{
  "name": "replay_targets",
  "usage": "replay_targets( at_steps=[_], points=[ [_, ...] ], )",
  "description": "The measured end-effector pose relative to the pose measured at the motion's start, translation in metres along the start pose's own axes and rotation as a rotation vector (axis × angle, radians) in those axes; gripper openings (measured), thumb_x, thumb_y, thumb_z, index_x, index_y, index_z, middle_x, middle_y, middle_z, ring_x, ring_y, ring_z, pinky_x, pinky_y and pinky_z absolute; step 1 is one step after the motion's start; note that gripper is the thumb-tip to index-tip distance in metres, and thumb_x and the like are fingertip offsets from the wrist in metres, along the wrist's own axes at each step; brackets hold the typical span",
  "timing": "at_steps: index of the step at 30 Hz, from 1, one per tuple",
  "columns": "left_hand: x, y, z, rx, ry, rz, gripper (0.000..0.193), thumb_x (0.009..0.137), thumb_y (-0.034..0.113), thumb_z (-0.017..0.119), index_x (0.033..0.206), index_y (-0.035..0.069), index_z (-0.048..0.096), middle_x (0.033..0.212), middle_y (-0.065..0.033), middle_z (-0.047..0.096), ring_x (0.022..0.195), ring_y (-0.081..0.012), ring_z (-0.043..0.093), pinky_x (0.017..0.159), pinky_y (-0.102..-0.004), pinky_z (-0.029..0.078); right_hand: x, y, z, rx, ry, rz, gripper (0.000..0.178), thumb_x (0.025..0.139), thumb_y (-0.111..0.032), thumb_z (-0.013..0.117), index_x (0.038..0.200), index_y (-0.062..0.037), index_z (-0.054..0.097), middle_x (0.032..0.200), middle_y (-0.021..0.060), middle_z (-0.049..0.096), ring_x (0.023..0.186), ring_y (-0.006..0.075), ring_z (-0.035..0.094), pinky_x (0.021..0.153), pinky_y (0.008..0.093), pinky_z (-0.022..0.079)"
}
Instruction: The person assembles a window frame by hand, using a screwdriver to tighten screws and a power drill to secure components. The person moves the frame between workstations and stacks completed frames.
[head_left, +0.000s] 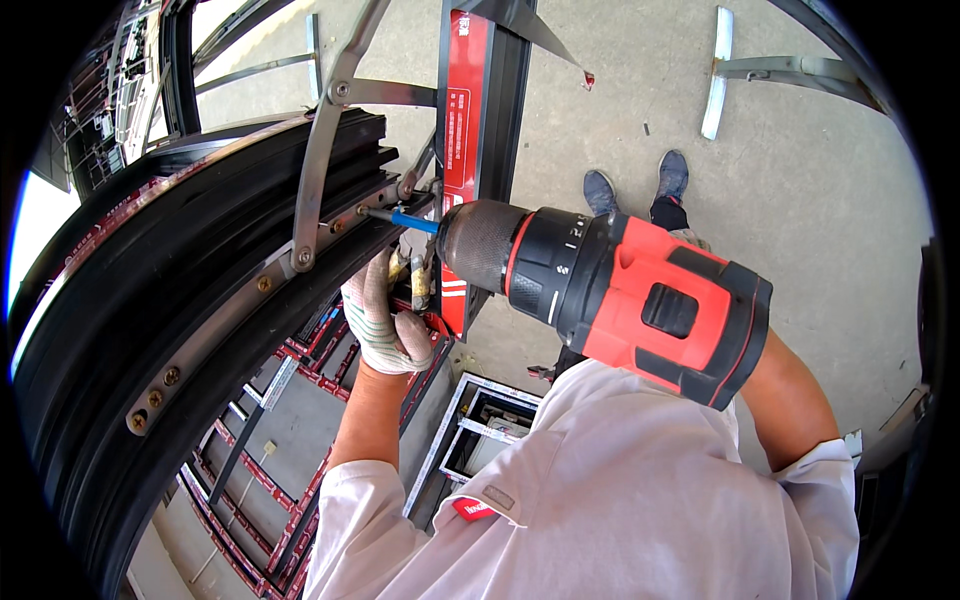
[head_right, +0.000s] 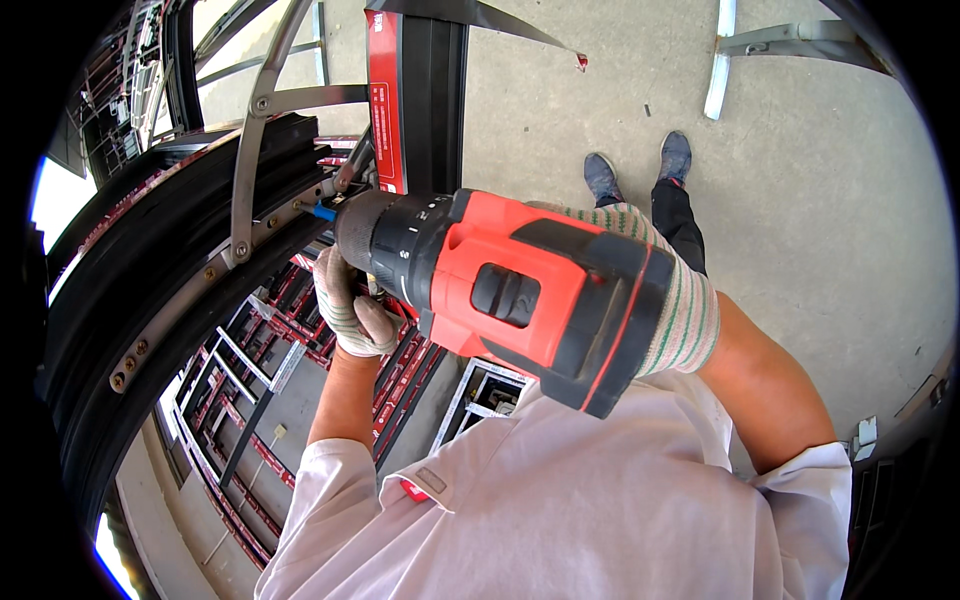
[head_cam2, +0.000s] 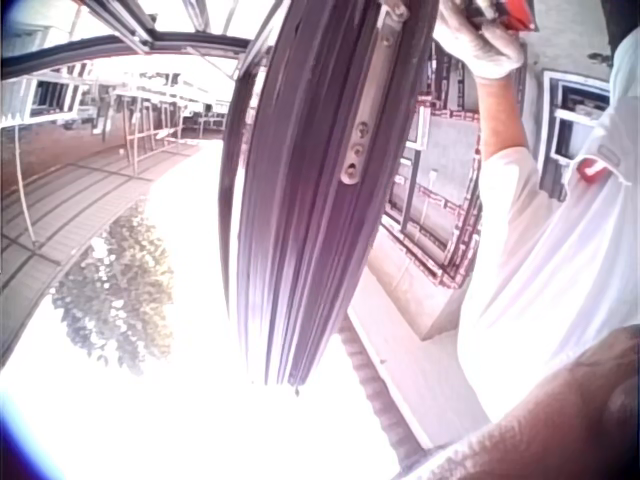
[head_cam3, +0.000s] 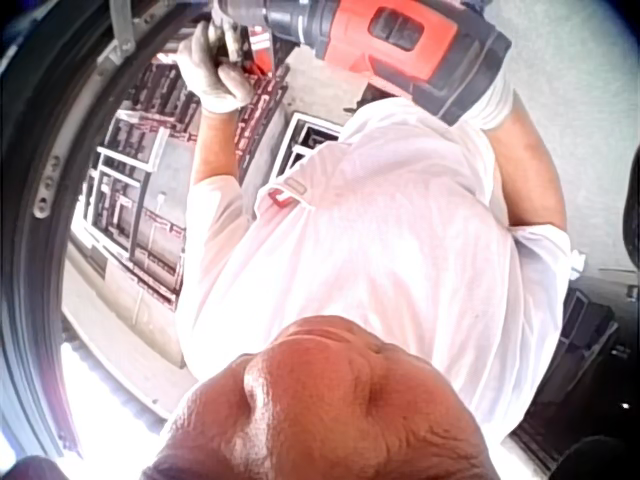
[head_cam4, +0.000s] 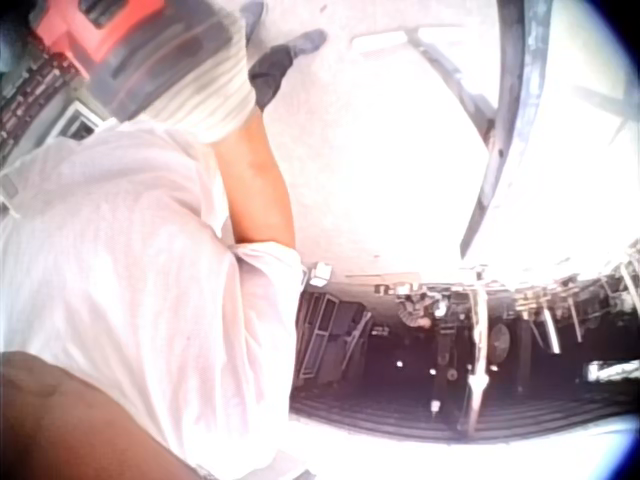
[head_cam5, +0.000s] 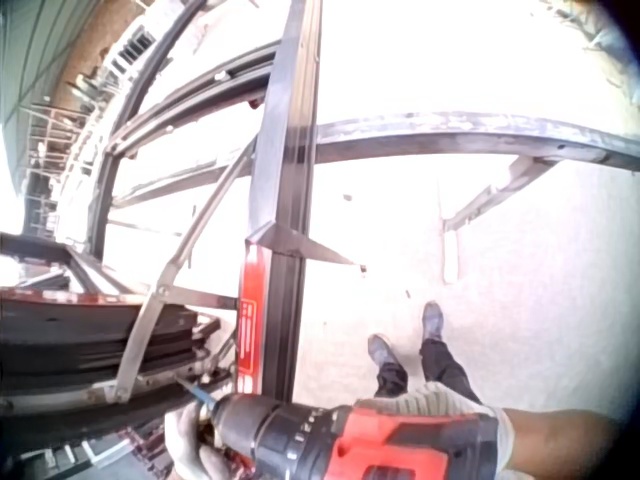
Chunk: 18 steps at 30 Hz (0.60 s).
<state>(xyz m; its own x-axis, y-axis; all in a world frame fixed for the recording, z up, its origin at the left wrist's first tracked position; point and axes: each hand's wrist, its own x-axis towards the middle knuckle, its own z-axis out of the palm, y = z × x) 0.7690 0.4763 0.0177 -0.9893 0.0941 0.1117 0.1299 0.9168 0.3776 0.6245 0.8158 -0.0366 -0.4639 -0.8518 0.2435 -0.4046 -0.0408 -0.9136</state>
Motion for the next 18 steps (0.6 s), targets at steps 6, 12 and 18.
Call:
replay_targets(
  at_steps=[6,12,18],
  points=[
    [-0.0016,0.0008,0.0008,-0.024,0.005,-0.024,0.060,0.100,0.031,0.047,0.143,-0.011,0.052,0.116,-0.0218,0.062,0.100,-0.0324,0.061,0.088,-0.0440,0.049,0.0006,-0.0003,-0.0030,0.063,-0.001,0.017,0.040,0.091,-0.019,0.075,0.130,-0.0154,0.071,0.132,0.0070,0.072,0.120,0.0264,0.069,0.097,0.0406,0.058],
    [-0.0015,0.0006,0.0008,-0.032,0.001,-0.030,0.060,0.100,0.031,0.047,0.143,-0.011,0.052,0.117,-0.0216,0.062,0.101,-0.0322,0.062,0.089,-0.0433,0.049,0.0015,-0.0007,-0.0056,0.115,0.005,0.033,0.039,0.091,-0.017,0.075,0.130,-0.0142,0.071,0.131,0.0068,0.073,0.119,0.0255,0.070,0.097,0.0399,0.058],
    [0.0008,0.0017,-0.0001,-0.044,-0.005,-0.036,0.061,0.101,0.032,0.048,0.144,-0.011,0.052,0.117,-0.0212,0.063,0.101,-0.0321,0.062,0.089,-0.0435,0.049,0.0044,-0.0038,-0.0069,0.147,0.017,0.041,0.038,0.092,-0.016,0.074,0.130,-0.0131,0.071,0.129,0.0065,0.073,0.117,0.0246,0.070,0.097,0.0392,0.058]
  ],
)
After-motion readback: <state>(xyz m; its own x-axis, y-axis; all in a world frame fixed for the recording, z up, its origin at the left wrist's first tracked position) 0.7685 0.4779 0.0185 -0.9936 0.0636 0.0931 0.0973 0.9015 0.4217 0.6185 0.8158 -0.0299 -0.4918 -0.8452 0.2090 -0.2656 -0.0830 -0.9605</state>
